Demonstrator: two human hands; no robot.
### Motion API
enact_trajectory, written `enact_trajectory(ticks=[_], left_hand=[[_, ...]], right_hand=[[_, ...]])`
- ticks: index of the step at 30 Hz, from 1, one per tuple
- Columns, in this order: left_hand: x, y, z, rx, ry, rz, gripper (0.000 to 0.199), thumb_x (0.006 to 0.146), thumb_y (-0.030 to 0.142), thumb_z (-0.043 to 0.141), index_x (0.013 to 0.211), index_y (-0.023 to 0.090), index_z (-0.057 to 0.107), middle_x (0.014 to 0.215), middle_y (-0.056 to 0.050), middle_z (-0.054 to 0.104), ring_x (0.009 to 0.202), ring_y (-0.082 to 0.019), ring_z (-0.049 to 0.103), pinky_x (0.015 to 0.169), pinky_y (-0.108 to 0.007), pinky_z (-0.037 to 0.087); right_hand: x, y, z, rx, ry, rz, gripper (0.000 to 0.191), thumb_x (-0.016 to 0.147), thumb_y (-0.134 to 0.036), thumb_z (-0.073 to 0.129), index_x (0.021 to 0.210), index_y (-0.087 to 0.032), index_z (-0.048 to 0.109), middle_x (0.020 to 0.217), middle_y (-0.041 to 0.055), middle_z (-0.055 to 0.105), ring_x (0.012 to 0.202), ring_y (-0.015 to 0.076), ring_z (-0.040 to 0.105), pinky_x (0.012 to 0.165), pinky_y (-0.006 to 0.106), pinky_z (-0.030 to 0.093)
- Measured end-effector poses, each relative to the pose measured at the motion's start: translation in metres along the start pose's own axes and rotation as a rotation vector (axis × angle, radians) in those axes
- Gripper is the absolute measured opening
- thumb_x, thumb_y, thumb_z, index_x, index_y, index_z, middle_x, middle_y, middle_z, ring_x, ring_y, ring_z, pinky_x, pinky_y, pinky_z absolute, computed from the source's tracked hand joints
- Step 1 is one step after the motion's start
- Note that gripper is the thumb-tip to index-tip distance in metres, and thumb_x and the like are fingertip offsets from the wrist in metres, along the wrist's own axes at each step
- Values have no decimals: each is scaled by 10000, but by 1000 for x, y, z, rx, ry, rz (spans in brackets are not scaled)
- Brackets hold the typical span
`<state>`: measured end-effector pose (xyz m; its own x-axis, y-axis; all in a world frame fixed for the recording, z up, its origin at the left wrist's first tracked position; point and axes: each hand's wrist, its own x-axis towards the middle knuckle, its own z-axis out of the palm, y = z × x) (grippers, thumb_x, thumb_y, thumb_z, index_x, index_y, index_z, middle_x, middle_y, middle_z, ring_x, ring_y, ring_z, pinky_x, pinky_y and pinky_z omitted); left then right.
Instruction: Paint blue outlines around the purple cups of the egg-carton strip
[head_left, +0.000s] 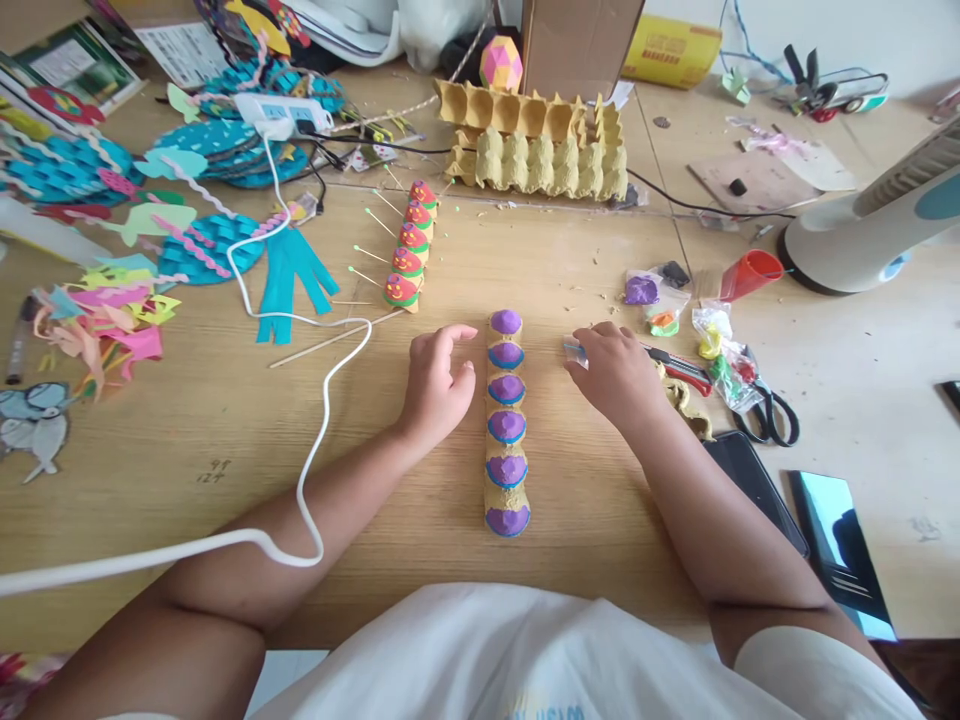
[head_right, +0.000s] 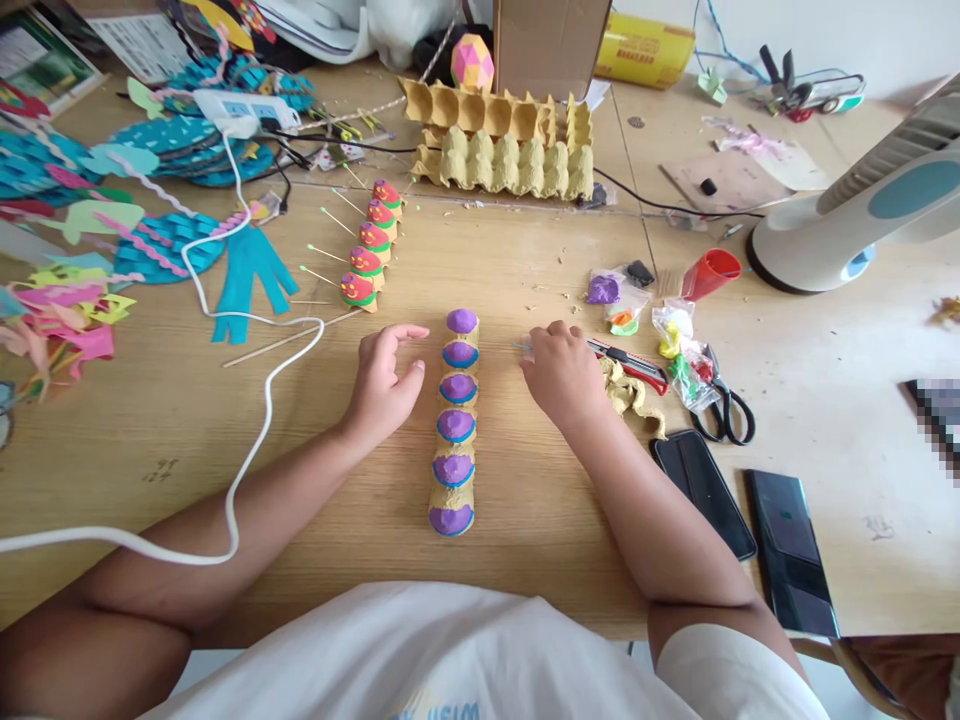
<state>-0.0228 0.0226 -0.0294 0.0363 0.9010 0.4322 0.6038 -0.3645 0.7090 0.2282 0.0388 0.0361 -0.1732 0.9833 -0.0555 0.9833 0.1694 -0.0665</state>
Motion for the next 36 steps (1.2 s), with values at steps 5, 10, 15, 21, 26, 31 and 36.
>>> enact_trajectory(ticks=[5,10,15,21,26,31,36], left_hand=[[0,0,0,-20,13,-10,388,880,74,600,1227,242,635,1223,-74,699,1210,-277,586,1094,-474,482],[0,3,0,-46,30,-5,372,881,76,602,1210,246,642,1214,-70,699,1211,-271,598,1084,-461,487],[0,6,-2,-52,48,23,344,887,66,608,1178,247,645,1193,-61,715,1185,-257,613,1071,-452,489],[2,12,-4,-76,82,109,191,960,171,644,1136,244,650,1163,-55,735,1154,-241,639,1072,-448,474],[4,19,-8,-42,69,170,88,1004,298,657,953,255,714,1111,-59,722,1131,-244,641,1078,-465,462],[3,23,-11,-40,12,190,125,1009,332,640,1031,274,749,1176,-78,710,1203,-261,616,1134,-500,439],[1,25,-13,-21,-18,161,135,990,368,647,949,275,734,1179,-80,701,1244,-276,580,1172,-514,426]], right_hand=[[-4,5,-14,-29,-127,-51,385,896,-140,657,1278,-112,682,1300,223,696,1229,381,616,1020,471,500],[-6,16,-17,-97,-170,-118,470,841,-6,585,1290,-119,663,1328,188,703,1194,371,611,970,446,501],[1,25,-6,-166,-88,-150,374,845,31,512,1110,-118,728,1107,186,757,1101,382,619,839,428,492],[5,8,-6,296,247,-188,335,850,-207,687,1185,-189,694,1093,125,751,1116,335,625,979,451,491],[1,-14,22,782,338,-209,309,817,-234,699,1111,-223,602,1013,47,704,872,203,653,788,325,521],[-6,-21,38,741,268,-303,317,900,-243,667,1199,-222,564,1067,75,747,911,217,694,802,338,542],[-8,-19,38,514,284,-479,280,986,-267,644,1255,-220,584,1145,132,760,1052,271,708,890,397,564]])
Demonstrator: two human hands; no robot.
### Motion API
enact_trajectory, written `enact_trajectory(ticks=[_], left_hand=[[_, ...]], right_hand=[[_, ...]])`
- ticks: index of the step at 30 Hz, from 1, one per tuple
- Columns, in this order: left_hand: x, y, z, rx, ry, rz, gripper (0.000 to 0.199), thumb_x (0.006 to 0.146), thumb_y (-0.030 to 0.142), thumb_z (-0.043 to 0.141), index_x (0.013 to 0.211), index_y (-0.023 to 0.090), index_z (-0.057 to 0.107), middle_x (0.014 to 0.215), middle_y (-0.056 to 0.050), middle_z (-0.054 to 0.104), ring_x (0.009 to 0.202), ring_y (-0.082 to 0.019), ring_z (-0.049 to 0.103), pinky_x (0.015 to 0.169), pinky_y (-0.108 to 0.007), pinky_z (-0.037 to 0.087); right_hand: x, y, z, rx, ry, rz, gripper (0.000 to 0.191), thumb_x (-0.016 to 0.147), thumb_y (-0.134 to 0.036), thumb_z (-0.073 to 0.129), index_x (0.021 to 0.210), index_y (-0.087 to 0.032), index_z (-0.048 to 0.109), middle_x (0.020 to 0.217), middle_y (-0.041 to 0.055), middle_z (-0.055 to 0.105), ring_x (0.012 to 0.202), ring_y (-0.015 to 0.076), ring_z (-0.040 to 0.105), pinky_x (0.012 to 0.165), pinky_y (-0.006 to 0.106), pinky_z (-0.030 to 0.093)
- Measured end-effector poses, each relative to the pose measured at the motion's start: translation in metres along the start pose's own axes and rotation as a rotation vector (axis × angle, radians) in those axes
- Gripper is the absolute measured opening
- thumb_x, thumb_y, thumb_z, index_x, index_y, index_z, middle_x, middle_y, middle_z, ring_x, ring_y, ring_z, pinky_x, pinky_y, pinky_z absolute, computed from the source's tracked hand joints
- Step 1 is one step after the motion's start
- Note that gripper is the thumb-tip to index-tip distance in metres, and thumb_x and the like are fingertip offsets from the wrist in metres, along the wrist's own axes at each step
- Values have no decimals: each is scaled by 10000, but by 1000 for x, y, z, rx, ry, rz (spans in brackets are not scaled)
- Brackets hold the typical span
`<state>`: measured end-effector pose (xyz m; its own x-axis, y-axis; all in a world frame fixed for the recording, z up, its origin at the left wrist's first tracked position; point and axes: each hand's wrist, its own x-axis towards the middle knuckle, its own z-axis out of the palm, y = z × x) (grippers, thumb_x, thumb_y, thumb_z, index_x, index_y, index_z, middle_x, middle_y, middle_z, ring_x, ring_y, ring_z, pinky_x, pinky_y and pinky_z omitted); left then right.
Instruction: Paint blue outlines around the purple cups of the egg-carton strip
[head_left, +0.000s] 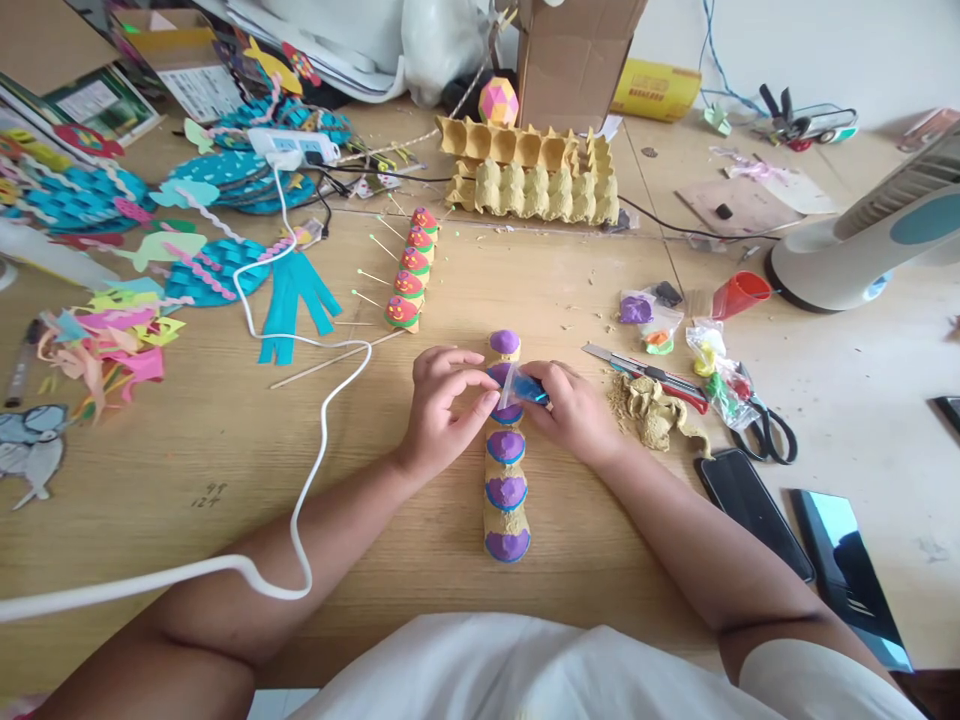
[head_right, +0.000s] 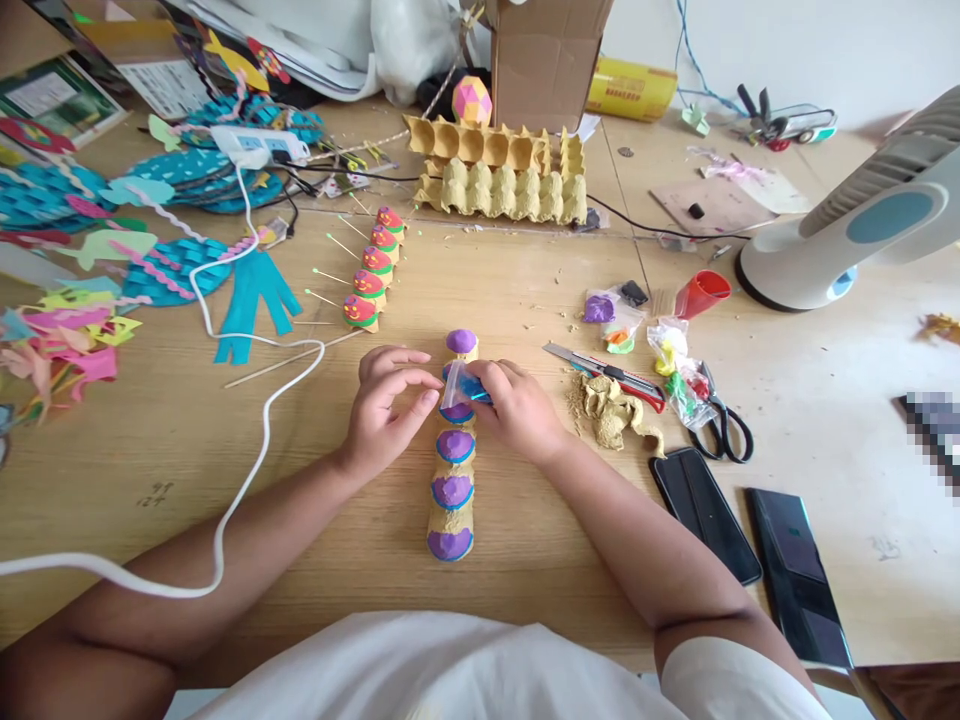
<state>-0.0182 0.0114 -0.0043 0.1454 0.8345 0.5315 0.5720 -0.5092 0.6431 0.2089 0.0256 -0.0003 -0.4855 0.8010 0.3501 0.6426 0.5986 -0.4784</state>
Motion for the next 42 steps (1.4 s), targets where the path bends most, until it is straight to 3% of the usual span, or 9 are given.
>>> enact_trajectory(ticks=[9,20,35,42], left_hand=[[-1,0,2,-44,-23,35,108,991,295,642,922,269,720,1166,-65,708,1257,-267,559,1193,-518,408],[1,-2,4,-48,-11,38,120,997,284,635,901,272,705,1105,-54,730,1208,-249,597,1184,-509,437],[0,-4,5,-184,-82,-66,214,1034,336,566,866,263,676,1097,-70,667,1233,-248,585,1210,-498,437],[-1,0,3,-88,-58,35,127,1015,285,573,920,264,654,1137,-74,671,1268,-257,557,1225,-520,405]], right_hand=[[1,0,1,-112,-1,-166,293,1010,-218,608,1299,-183,571,1142,148,759,1042,283,684,901,420,567],[0,5,0,-137,21,-219,303,1023,-204,578,1325,-203,603,1160,138,756,1026,273,673,886,421,572],[-3,4,1,-70,42,-240,367,1029,-231,564,1394,-206,551,1170,143,758,1057,277,679,897,433,574],[-6,6,1,-79,67,-292,358,1053,-286,542,1404,-231,588,1160,143,760,1051,272,682,889,439,572]])
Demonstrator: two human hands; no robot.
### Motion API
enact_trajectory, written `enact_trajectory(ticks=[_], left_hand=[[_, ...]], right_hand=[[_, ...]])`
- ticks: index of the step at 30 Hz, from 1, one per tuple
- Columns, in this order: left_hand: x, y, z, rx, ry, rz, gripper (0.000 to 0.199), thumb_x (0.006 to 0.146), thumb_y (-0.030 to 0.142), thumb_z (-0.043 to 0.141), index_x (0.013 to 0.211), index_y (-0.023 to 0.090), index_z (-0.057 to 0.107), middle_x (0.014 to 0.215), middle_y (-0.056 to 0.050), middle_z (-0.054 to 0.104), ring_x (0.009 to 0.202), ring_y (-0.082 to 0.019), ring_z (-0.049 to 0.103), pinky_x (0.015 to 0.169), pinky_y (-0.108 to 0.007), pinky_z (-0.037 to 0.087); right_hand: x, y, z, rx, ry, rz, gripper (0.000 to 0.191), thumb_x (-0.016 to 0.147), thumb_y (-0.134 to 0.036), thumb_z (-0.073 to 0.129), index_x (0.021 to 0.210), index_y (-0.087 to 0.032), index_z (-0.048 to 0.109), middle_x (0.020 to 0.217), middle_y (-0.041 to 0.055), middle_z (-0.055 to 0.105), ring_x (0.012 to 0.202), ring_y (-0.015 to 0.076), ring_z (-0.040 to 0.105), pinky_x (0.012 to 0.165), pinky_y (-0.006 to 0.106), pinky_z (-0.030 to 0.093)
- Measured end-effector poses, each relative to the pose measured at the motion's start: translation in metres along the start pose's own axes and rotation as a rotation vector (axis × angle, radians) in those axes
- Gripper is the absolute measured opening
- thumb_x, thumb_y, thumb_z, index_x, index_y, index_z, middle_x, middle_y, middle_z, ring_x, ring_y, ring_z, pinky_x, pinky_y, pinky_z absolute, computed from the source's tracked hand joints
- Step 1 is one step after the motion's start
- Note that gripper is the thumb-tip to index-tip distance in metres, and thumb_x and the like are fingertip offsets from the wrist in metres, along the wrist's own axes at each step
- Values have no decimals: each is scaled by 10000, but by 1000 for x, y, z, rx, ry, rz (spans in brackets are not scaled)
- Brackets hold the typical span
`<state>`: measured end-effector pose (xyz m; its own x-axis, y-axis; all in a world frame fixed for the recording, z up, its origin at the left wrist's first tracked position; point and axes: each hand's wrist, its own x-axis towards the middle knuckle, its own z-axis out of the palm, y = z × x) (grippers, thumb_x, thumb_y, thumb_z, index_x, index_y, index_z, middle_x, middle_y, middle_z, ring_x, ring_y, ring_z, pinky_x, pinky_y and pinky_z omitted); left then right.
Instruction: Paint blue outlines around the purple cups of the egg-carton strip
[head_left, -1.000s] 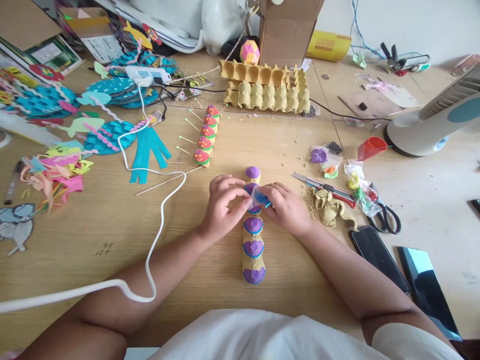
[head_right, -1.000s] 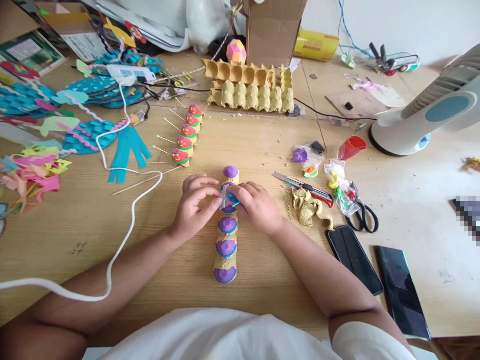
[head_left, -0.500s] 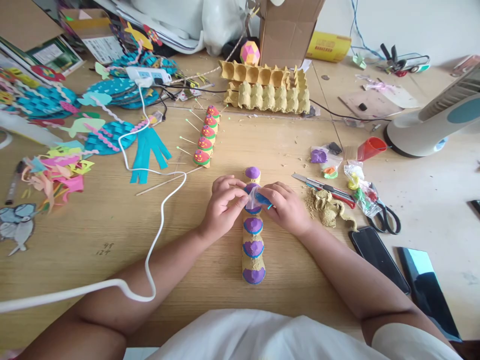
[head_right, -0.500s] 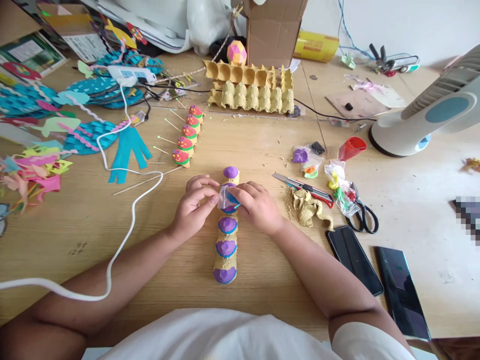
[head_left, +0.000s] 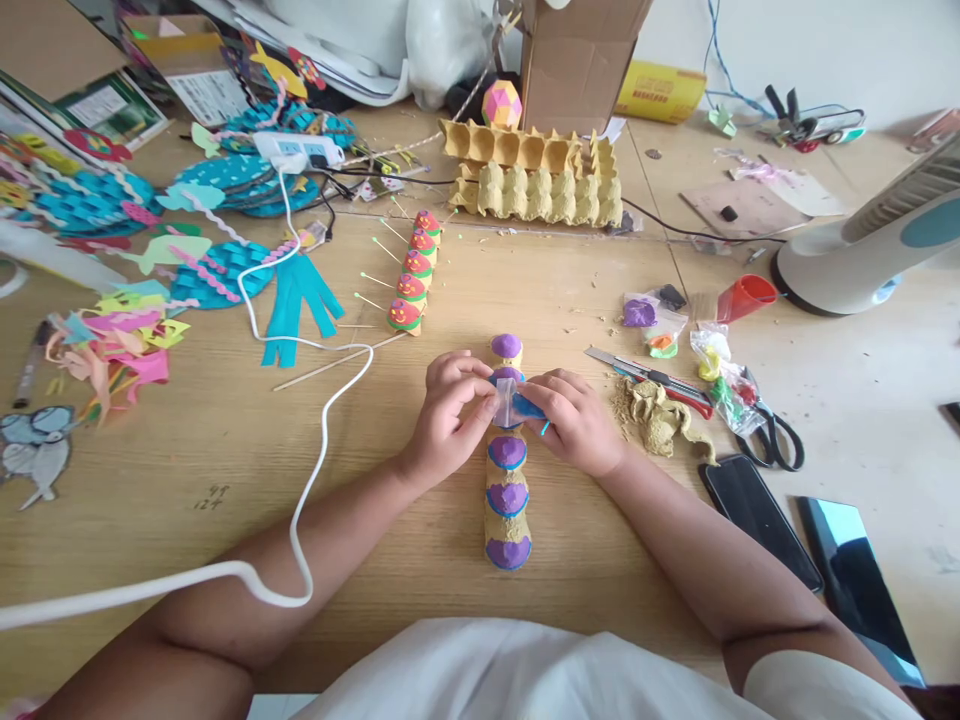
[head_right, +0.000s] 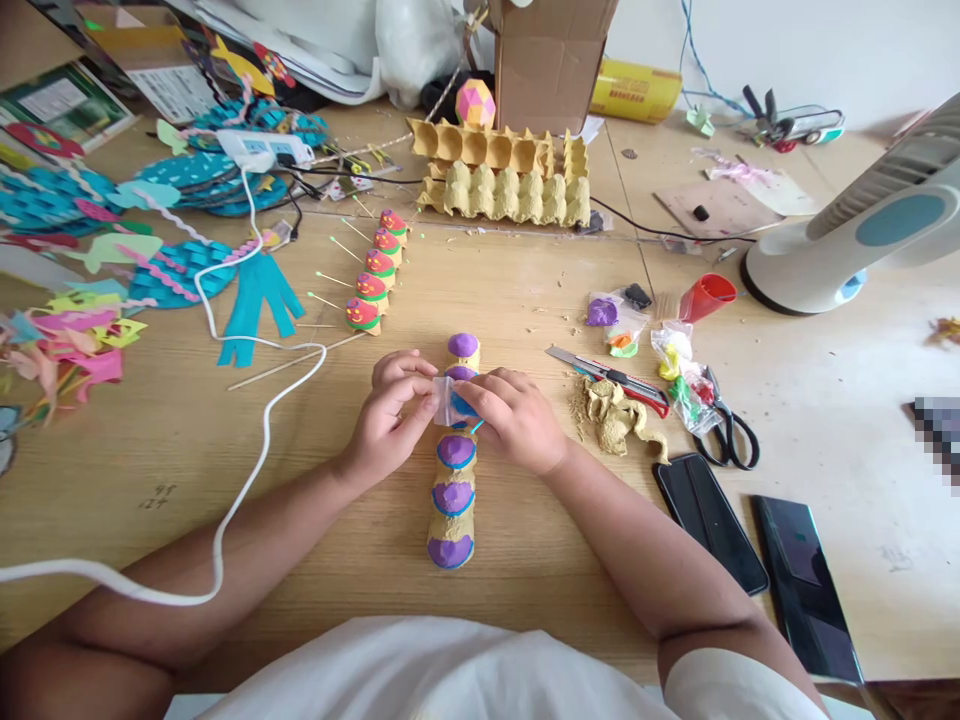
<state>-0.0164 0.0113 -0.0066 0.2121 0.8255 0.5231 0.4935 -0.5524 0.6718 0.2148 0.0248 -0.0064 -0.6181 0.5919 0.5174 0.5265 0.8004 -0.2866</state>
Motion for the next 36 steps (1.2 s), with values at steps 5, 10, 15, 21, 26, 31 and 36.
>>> enact_trajectory(ticks=[5,10,15,21,26,31,36], left_hand=[[-1,1,-1,19,-20,56,55,991,261,626,979,274,677,1241,-77,669,1393,-272,483,1247,-540,374],[0,2,-3,55,82,78,91,988,251,639,917,281,687,1166,-65,682,1315,-259,536,1224,-548,398],[-2,4,-3,122,109,52,122,967,287,676,849,277,702,1154,-73,668,1309,-280,522,1212,-558,409],[-5,7,-2,236,105,212,84,919,296,764,837,315,769,1167,-67,654,1333,-305,474,1178,-551,420],[-8,7,1,245,162,335,111,869,245,820,929,331,785,1199,-60,662,1352,-304,447,1195,-575,386],[-9,9,1,244,176,336,167,862,174,799,916,331,772,1192,-53,673,1349,-299,457,1194,-589,383],[-7,11,0,242,171,292,125,863,186,789,852,309,767,1183,-61,662,1335,-304,469,1168,-573,413]], right_hand=[[2,-4,-4,-67,-10,30,374,1031,-241,572,1398,-274,631,1199,118,753,1111,280,652,915,443,558],[1,-14,-9,-199,97,159,365,989,-267,606,1337,-348,677,1316,105,690,1195,325,591,1045,553,489],[-3,-20,-8,-182,22,141,171,982,-464,670,975,-318,760,964,87,678,951,275,589,854,454,494],[5,-23,-7,-292,97,40,314,996,-535,658,906,-245,735,888,65,654,885,234,539,771,392,408],[10,-27,-10,-279,186,-44,319,1032,-445,601,844,-203,688,861,62,659,851,223,502,747,381,363],[12,-30,-12,-313,173,-103,216,1017,-327,578,895,-193,695,861,64,677,851,228,507,753,389,355],[12,-27,-14,-310,152,-139,244,1044,-307,534,926,-186,709,878,73,694,856,232,523,753,389,360]])
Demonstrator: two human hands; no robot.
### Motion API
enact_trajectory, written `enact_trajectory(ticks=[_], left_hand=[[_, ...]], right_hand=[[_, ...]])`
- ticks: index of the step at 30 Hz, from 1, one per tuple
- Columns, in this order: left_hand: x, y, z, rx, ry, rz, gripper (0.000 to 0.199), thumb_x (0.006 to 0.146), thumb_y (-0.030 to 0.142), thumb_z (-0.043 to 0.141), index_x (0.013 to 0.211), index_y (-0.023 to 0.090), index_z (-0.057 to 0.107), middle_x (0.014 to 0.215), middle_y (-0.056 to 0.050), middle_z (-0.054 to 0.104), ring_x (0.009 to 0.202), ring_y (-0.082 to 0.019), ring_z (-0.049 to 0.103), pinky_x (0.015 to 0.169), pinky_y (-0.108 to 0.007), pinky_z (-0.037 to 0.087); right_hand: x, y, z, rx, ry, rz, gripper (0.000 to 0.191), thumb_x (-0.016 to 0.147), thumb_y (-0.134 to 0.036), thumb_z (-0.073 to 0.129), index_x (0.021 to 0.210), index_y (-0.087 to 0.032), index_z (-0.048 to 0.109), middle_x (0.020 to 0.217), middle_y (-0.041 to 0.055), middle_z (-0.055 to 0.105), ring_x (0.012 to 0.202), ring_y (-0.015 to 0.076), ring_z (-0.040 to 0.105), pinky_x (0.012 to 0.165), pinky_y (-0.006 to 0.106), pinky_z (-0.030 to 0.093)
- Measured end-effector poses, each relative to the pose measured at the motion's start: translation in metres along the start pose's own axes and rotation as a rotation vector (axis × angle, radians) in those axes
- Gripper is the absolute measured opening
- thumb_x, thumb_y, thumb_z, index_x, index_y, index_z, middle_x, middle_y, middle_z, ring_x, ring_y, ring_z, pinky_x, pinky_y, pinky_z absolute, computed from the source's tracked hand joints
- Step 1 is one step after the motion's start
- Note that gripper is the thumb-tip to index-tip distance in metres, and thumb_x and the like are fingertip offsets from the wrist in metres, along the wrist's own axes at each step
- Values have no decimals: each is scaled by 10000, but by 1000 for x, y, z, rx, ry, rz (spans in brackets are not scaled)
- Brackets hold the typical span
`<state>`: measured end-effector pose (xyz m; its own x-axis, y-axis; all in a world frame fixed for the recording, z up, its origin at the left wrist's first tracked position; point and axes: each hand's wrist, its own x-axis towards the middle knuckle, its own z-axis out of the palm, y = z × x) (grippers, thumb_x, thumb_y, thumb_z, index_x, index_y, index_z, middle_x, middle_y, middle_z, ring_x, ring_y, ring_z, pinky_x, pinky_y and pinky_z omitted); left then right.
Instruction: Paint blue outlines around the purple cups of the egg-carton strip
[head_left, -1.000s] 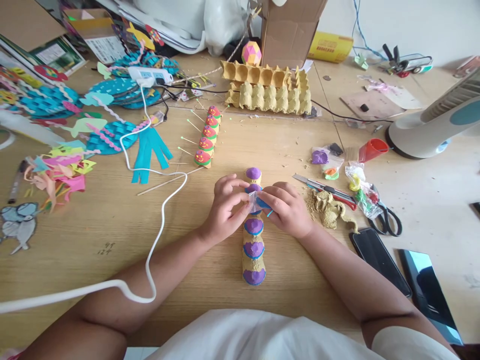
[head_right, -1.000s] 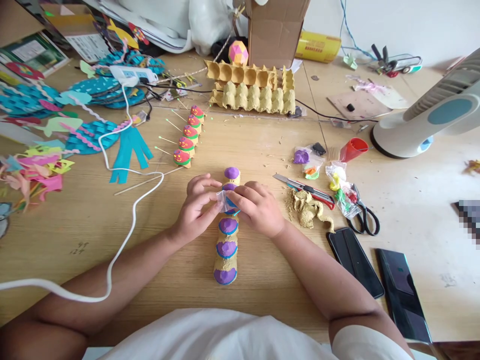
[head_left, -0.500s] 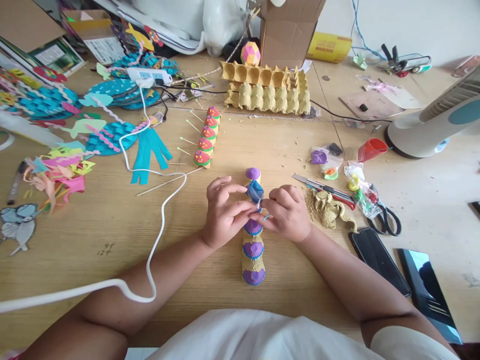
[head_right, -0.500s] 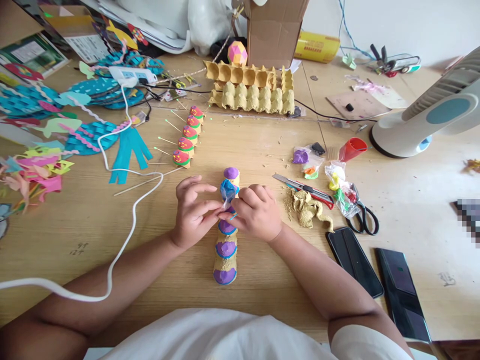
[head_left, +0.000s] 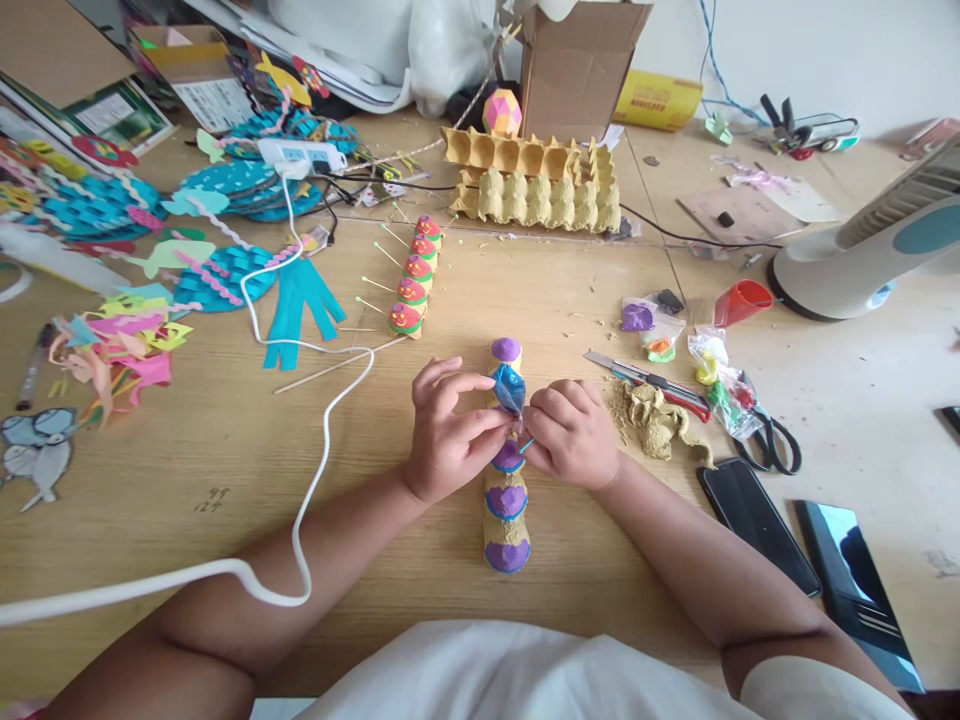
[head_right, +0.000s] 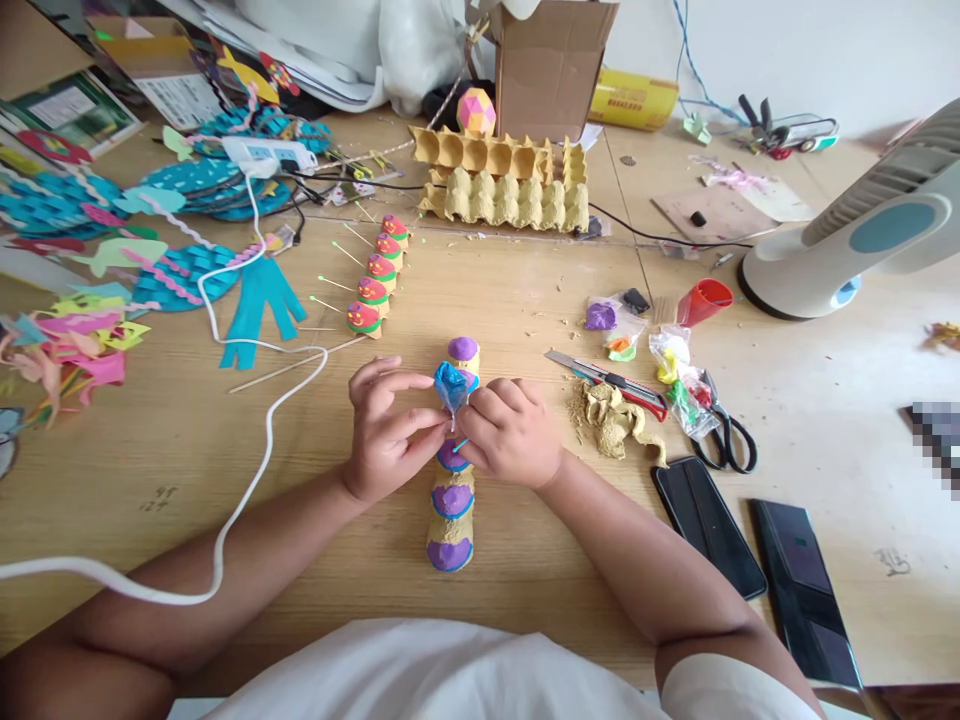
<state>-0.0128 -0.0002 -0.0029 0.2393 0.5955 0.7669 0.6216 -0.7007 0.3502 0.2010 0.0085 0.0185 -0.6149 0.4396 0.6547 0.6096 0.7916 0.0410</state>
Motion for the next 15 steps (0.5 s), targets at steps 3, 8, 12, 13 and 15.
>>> enact_trajectory(ticks=[3,8,12,13,15], left_hand=[[0,1,0,-1,-2,-13,115,858,194,784,820,300,760,1181,-62,659,1330,-306,472,1166,-567,416],[-3,1,-1,-16,-29,-13,103,855,201,762,813,290,733,1175,-63,666,1341,-304,472,1185,-576,396],[-3,0,-2,-28,-25,-21,126,848,189,737,781,266,665,1127,-57,691,1327,-300,507,1187,-583,395],[-2,0,-2,-34,-6,-35,134,854,185,735,784,260,648,1131,-59,694,1326,-299,511,1173,-572,413],[-1,-2,-2,-45,23,-56,141,868,183,732,801,252,628,1136,-66,696,1325,-298,517,1149,-554,441]], right_hand=[[-1,2,1,34,-3,-16,234,1048,-318,563,899,-202,702,888,63,699,860,224,534,763,379,369],[-3,3,3,73,20,-50,226,1041,-331,600,883,-208,702,862,60,689,866,222,534,754,374,370],[-4,3,3,63,27,-69,219,1019,-317,621,849,-204,701,803,47,666,838,213,522,725,376,359],[-4,3,3,60,25,-68,205,1010,-306,626,847,-206,701,798,42,665,834,210,522,721,376,360],[-5,3,3,59,25,-59,172,992,-289,639,852,-211,700,799,35,666,832,204,530,718,377,364]])
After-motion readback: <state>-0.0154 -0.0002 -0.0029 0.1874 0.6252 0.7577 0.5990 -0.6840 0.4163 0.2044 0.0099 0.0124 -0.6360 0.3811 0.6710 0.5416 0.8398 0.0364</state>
